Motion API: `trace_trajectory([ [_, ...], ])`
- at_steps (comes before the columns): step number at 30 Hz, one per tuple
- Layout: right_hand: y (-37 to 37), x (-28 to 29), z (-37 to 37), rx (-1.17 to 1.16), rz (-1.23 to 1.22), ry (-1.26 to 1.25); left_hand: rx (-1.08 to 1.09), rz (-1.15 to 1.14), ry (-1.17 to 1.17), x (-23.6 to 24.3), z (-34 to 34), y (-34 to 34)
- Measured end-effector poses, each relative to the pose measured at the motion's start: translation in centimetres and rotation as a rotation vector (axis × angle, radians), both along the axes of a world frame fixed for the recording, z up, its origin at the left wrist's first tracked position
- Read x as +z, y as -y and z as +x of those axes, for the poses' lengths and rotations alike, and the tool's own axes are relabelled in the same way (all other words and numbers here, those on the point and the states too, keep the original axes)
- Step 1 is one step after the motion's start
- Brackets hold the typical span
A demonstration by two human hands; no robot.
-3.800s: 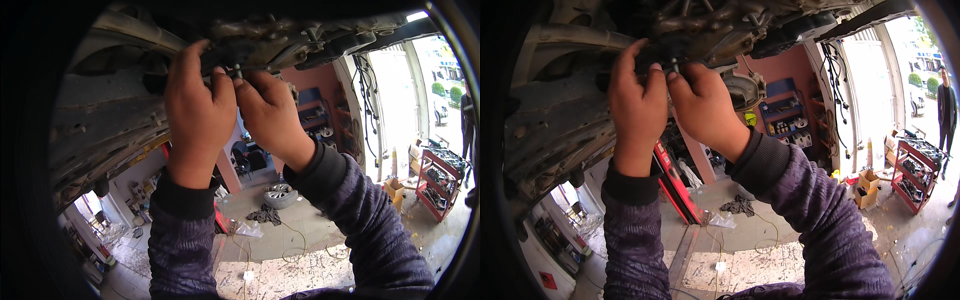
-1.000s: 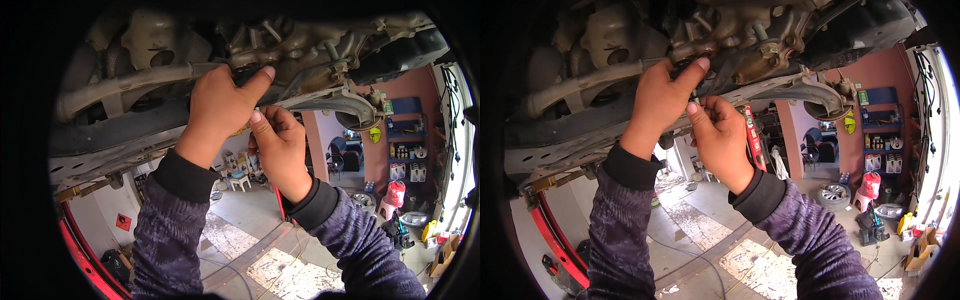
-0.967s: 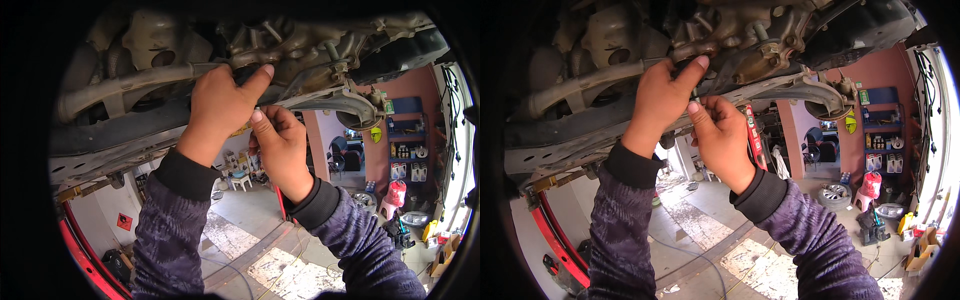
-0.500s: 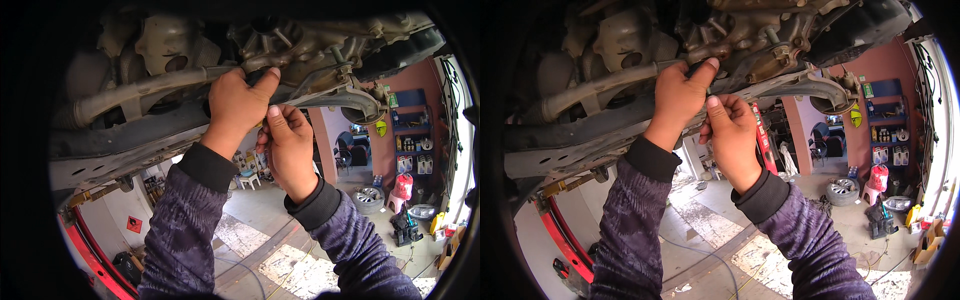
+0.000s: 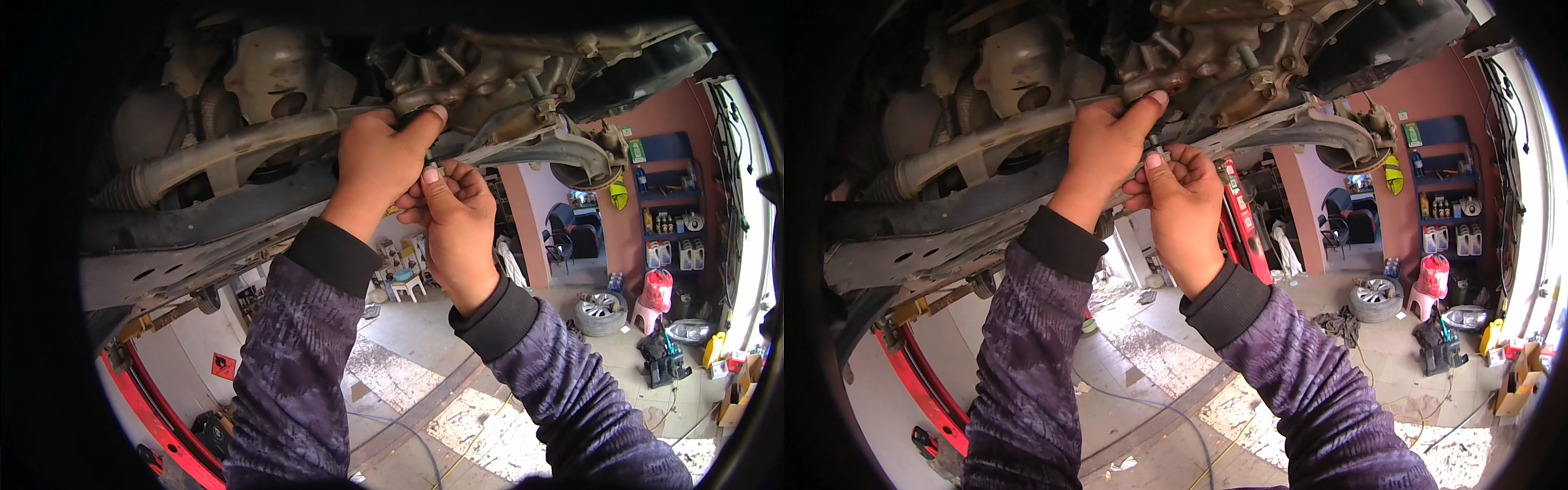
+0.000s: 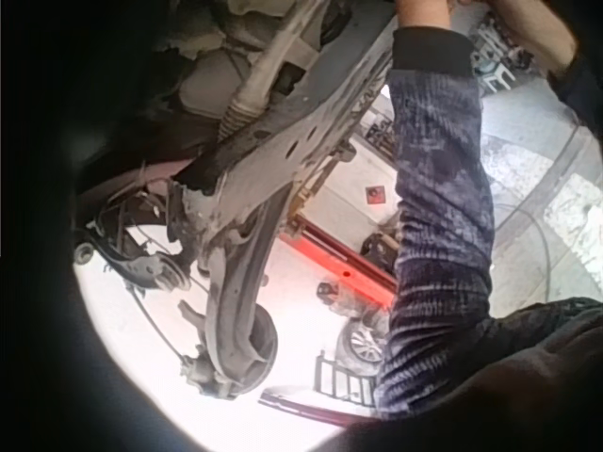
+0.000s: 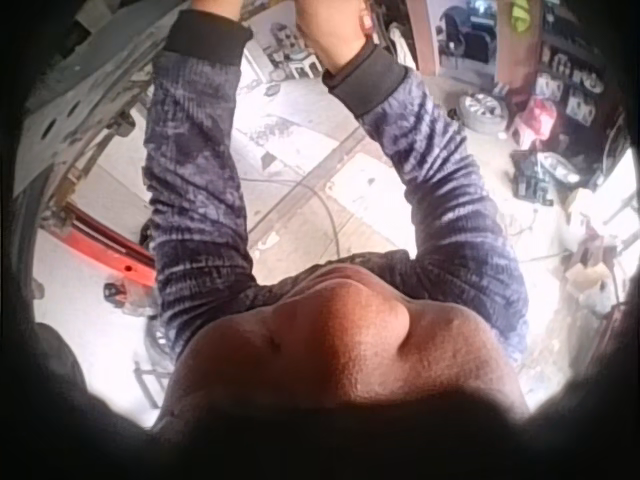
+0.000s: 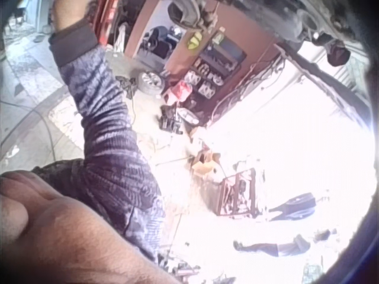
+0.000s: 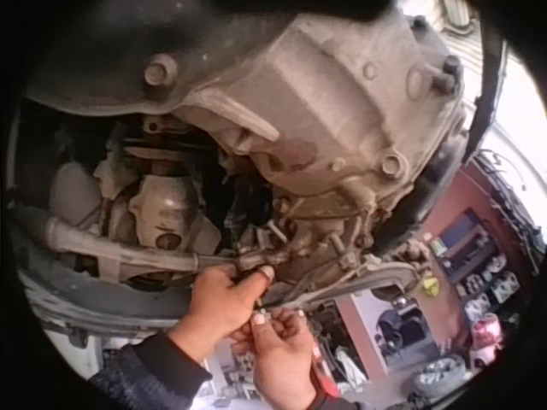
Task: The person works under a raised vehicle, using a ratchet and socket to tighten bolts on the undercarriage. They retrieve tools from a nearby cart, attach a socket to the ratchet, and apply torque to fasteners on the suspension or exhaust system.
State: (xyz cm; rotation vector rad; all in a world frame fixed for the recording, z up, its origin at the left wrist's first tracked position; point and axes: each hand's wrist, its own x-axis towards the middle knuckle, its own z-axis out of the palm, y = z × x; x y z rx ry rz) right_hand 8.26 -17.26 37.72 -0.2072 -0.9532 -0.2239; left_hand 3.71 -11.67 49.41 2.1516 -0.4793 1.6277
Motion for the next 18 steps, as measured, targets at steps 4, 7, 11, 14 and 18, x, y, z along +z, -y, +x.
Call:
trace_trajectory([
  [4,-0.1,-0.2,0.5,0.040,-0.076,-0.044,-0.059,0.017,0.001,0.2,-0.1,0.1],
  [7,0.2,-0.3,0.7,0.074,-0.133,-0.028,-0.035,-0.016,-0.020,0.0,-0.3,0.4],
  [11,0.3,-0.2,0.5,0.067,-0.175,-0.100,-0.085,-0.035,-0.060,-0.2,-0.5,0.6],
  [14,-0.4,0.1,0.3,-0.129,-0.079,-0.136,-0.020,0.023,-0.025,0.1,-0.6,0.5],
  [18,-0.9,0.4,0.8,-0.574,-0.097,-0.060,0.005,0.034,-0.029,0.4,-0.7,0.6],
])
